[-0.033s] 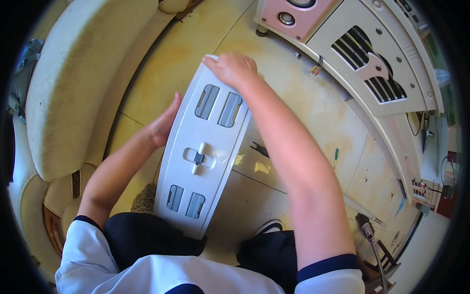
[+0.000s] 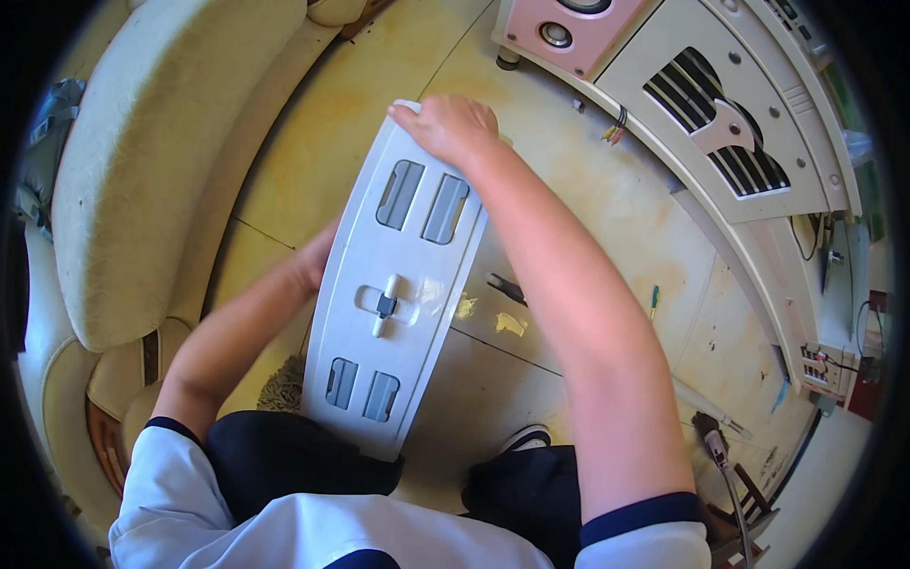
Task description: The person assembles a mop by attaching a metal rod to a white plastic mop head, then secures a grey microfiber pad onto the head. The person uses a screwdriver to tighten a screw on the mop head and adjusts the pad to ensure it is properly attached.
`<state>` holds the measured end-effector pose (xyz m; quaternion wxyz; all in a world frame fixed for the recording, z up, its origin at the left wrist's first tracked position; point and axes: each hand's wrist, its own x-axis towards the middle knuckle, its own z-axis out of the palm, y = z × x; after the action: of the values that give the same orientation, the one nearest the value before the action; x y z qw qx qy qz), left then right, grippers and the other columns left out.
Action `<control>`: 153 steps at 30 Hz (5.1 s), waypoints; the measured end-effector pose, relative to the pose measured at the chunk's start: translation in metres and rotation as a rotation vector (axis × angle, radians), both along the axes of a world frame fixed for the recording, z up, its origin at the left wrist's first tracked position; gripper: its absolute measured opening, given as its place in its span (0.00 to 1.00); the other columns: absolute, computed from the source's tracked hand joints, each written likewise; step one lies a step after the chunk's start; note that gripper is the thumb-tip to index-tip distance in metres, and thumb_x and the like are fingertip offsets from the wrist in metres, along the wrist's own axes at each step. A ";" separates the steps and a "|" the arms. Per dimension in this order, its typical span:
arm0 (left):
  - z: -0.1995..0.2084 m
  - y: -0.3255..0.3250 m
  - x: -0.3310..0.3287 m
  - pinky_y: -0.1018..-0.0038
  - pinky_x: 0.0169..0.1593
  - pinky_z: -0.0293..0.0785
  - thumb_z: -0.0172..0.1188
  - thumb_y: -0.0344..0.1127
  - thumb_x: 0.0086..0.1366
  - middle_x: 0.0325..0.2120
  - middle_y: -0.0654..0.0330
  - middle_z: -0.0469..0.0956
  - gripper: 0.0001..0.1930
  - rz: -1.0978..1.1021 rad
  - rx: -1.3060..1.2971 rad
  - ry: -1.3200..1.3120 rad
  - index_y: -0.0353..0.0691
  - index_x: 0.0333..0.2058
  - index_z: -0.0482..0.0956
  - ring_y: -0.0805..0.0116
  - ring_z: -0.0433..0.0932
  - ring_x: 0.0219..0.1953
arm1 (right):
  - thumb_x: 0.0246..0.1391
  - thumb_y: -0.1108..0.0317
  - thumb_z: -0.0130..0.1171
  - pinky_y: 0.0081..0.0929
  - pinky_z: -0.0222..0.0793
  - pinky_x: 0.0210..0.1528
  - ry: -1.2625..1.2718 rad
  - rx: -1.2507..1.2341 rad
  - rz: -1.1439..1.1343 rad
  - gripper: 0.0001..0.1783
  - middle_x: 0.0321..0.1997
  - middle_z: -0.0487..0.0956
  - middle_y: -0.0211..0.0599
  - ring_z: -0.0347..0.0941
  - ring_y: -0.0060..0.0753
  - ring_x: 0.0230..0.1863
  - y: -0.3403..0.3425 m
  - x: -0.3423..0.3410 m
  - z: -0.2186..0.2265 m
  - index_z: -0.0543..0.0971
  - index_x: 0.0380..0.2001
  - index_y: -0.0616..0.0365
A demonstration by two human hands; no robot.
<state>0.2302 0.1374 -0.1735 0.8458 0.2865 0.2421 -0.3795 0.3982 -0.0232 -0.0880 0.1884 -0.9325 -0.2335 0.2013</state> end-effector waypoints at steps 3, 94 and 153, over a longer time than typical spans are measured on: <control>-0.040 -0.029 -0.017 0.61 0.54 0.72 0.45 0.55 0.68 0.50 0.53 0.71 0.29 0.174 -0.069 0.042 0.40 0.59 0.64 0.62 0.74 0.48 | 0.54 0.35 0.43 0.40 0.69 0.47 -0.016 0.042 0.026 0.35 0.38 0.81 0.47 0.76 0.50 0.44 0.012 0.009 0.000 0.83 0.31 0.58; 0.301 -0.002 -0.114 0.79 0.44 0.69 0.59 0.31 0.62 0.35 0.61 0.78 0.11 0.186 1.421 0.159 0.31 0.42 0.77 0.76 0.74 0.38 | 0.54 0.44 0.53 0.43 0.70 0.42 0.793 0.239 -0.037 0.25 0.31 0.80 0.48 0.76 0.53 0.38 -0.043 -0.232 0.029 0.78 0.31 0.59; 0.299 -0.062 -0.158 0.80 0.37 0.70 0.58 0.25 0.60 0.28 0.62 0.76 0.08 -0.044 1.414 0.067 0.31 0.38 0.74 0.78 0.72 0.30 | 0.56 0.50 0.54 0.43 0.71 0.33 0.684 0.105 -0.004 0.22 0.27 0.78 0.45 0.76 0.50 0.33 -0.071 -0.271 0.023 0.75 0.25 0.60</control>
<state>0.0717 0.0751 0.1259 0.4413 0.7599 0.4506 -0.1572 0.1271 -0.0940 -0.0652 0.3038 -0.8006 -0.1649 0.4895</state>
